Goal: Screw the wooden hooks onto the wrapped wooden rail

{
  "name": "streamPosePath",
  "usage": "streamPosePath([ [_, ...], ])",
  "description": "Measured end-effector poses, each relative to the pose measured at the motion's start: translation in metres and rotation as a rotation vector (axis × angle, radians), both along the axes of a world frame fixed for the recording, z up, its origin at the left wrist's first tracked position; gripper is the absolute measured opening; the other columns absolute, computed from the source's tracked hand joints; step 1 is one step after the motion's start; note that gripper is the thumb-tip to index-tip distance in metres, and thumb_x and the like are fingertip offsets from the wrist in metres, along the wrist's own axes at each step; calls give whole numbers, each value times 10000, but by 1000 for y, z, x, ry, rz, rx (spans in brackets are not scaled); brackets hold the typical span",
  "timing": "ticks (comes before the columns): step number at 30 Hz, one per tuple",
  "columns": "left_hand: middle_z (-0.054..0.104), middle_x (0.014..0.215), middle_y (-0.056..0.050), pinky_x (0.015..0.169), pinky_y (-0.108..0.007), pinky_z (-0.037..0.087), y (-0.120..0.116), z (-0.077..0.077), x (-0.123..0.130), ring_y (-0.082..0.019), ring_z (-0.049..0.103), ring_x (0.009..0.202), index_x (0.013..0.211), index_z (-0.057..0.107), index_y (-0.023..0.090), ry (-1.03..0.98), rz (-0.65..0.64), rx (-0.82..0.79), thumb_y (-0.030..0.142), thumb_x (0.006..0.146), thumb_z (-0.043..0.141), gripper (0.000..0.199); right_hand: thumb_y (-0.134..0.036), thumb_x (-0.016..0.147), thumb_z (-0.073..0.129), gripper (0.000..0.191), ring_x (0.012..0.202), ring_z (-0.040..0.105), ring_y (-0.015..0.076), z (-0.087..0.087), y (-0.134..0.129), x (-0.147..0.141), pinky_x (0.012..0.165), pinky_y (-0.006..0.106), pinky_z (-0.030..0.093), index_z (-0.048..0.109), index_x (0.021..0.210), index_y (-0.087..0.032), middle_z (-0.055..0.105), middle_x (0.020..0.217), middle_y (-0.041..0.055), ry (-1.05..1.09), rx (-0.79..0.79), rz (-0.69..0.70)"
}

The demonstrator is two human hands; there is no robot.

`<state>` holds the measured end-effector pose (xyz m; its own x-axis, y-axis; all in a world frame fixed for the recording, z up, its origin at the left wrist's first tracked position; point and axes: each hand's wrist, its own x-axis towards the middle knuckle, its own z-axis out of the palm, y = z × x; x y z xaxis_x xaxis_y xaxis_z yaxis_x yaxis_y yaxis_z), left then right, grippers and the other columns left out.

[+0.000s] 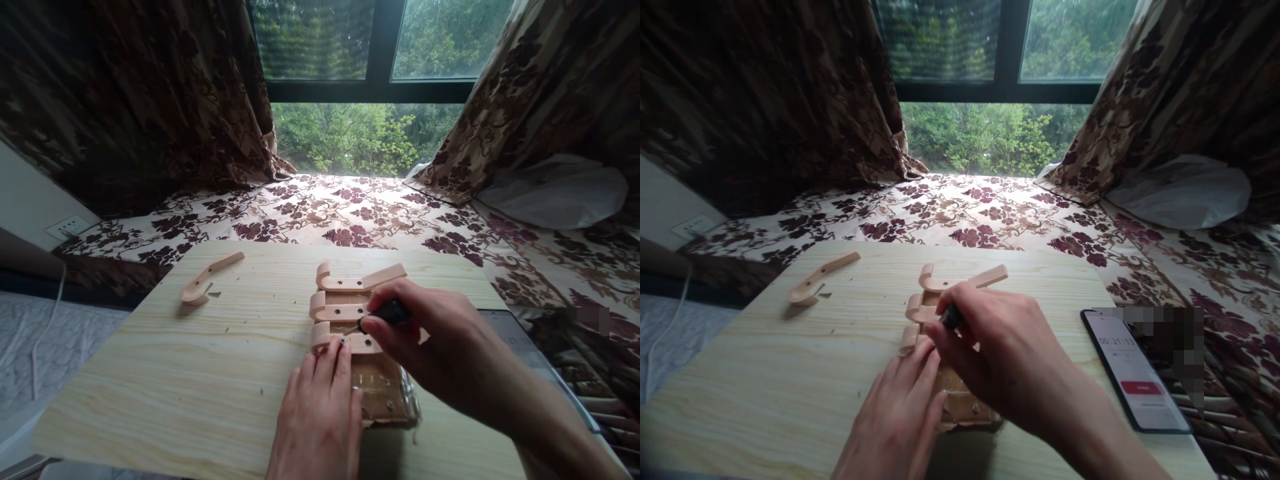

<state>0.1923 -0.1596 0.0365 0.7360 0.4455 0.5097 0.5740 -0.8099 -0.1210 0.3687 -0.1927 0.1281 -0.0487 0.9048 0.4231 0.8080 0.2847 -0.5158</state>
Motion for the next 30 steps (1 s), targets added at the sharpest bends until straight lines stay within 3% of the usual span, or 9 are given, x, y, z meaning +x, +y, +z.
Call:
streamPosePath([
  [9,573,1258,-161,740,-374,568,2,-12,-6,-291,621,1014,1234,513,60,43,-23,9,324,859,477,459,-299,916,478,163,506,409,107,3,12,-2,488,257,281,527,820,-177,513,628,-32,-72,-139,35],
  [17,632,1180,-115,687,-340,578,16,-14,6,-250,649,954,1190,551,83,-1,-11,106,253,881,396,385,-269,900,498,126,621,446,129,11,33,0,561,269,316,510,815,-177,556,712,-5,-141,-138,65],
  [25,638,1178,-53,694,-334,564,36,-41,10,-235,648,945,1195,564,179,-76,13,205,255,858,439,367,-280,914,492,162,719,500,142,2,48,4,627,274,370,526,1052,-202,598,837,9,-44,-112,106],
  [30,676,1092,-22,626,-307,549,38,-50,11,-202,667,850,1164,586,227,-93,41,241,264,870,403,349,-275,913,503,110,715,508,130,-1,44,3,642,265,379,541,1002,-222,602,828,-8,-24,-96,166],
])
